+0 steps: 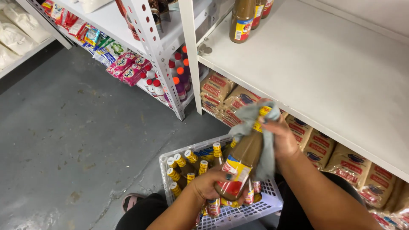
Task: Cleaning condiment bottles with a cloth and organizing them on a grocery store shelf.
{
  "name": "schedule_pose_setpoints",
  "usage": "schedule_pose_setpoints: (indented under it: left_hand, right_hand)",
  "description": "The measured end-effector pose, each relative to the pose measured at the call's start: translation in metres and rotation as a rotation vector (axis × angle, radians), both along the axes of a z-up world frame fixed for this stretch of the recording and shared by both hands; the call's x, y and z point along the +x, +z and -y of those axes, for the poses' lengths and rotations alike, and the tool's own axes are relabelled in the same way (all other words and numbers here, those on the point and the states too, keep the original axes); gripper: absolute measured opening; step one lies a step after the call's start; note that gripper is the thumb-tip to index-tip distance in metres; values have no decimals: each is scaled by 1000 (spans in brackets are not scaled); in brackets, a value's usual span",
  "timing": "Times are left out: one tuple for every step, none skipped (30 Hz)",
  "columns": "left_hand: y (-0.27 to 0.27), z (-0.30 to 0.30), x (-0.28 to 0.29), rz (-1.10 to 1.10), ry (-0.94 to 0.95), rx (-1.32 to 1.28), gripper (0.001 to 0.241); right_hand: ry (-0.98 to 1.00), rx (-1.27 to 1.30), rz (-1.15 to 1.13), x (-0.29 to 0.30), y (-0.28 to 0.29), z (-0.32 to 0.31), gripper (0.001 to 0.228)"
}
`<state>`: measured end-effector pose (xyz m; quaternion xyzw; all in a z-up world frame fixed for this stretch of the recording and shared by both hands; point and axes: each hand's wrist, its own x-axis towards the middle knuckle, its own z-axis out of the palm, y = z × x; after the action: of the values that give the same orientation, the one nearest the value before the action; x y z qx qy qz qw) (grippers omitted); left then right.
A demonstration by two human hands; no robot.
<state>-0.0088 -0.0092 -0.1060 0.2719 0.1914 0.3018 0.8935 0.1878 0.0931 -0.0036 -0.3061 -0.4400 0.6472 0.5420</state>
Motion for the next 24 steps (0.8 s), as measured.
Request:
schedule_pose_setpoints:
  left_hand:
    - [-3,6,11,452,-223,-222,66]
    - [-5,13,22,908,-441,-440,69]
    - [-15,18,29,905,-450,-438,69]
    - [-25,22,36,866,-433,-376,68]
    - [-35,29,43,828,-412,-317,68]
    - [-34,23,42,827,-416,-319,68]
    - [-34,18,42,733,-356,-304,72]
    - [-34,13,42,638,-295,-289,77]
    - [-26,6,35,637,-299,-290,77]
    - [-17,0,29,448,-196,-221,71]
    - [-8,-7,22,260,-94,-152,66]
    - [-5,-7,25,259,-99,-153,66]
    - [-2,-8,27,-62,65,62,68]
    - [0,-8,29,-382,231,279,71]
    - [24,-6,28,-384,241,279,71]
    - [48,-4,27,-750,353,433,74]
    - [71,1,26,-1119,451,575,77]
    - [79,1,23,-1120,452,570,77]
    - [87,0,21,-1236,420,600,74]
    - [96,-1,19,-1351,387,629,72]
    - [91,0,18,-1351,391,630,72]
    - [87,1,18,-1388,398,651,72]
    - [83,2,17,-1424,406,673,72]
    - [84,2,16,-1424,411,673,72]
  right_hand:
    - [145,-65,-194,2,2,3,45]
    - [290,-128,-388,5,3,5,36]
    - [285,-121,-388,7,1,4,36]
    - [344,-99,-422,9,-1,2,32]
    - [405,-82,-457,10,-3,2,29]
    - [400,-81,-457,12,0,-2,29]
    - [339,-99,-368,14,2,-5,28]
    - [277,-117,-280,15,5,-8,27]
    - [273,-116,-280,17,5,-14,27]
    - [130,-102,-171,18,6,-20,23]
    - [-14,-88,-62,21,7,-25,19]
    - [-19,-89,-63,22,1,-23,19]
    - [-140,-39,83,21,-4,-24,14]
    - [-261,11,228,20,-9,-24,10]
    - [-252,14,227,17,-16,-26,10]
    - [-333,70,333,13,-24,-28,7]
    - [-419,121,441,11,-32,-25,5]
    - [-415,117,443,6,-33,-23,5]
    - [-467,178,507,2,-34,-21,5]
    - [-519,239,572,-2,-35,-19,6]
    - [-517,242,571,-5,-36,-19,6]
    - [-538,361,655,-8,-36,-19,8]
    - [-557,481,737,-11,-37,-19,11]
    - [-555,485,736,-12,-36,-19,11]
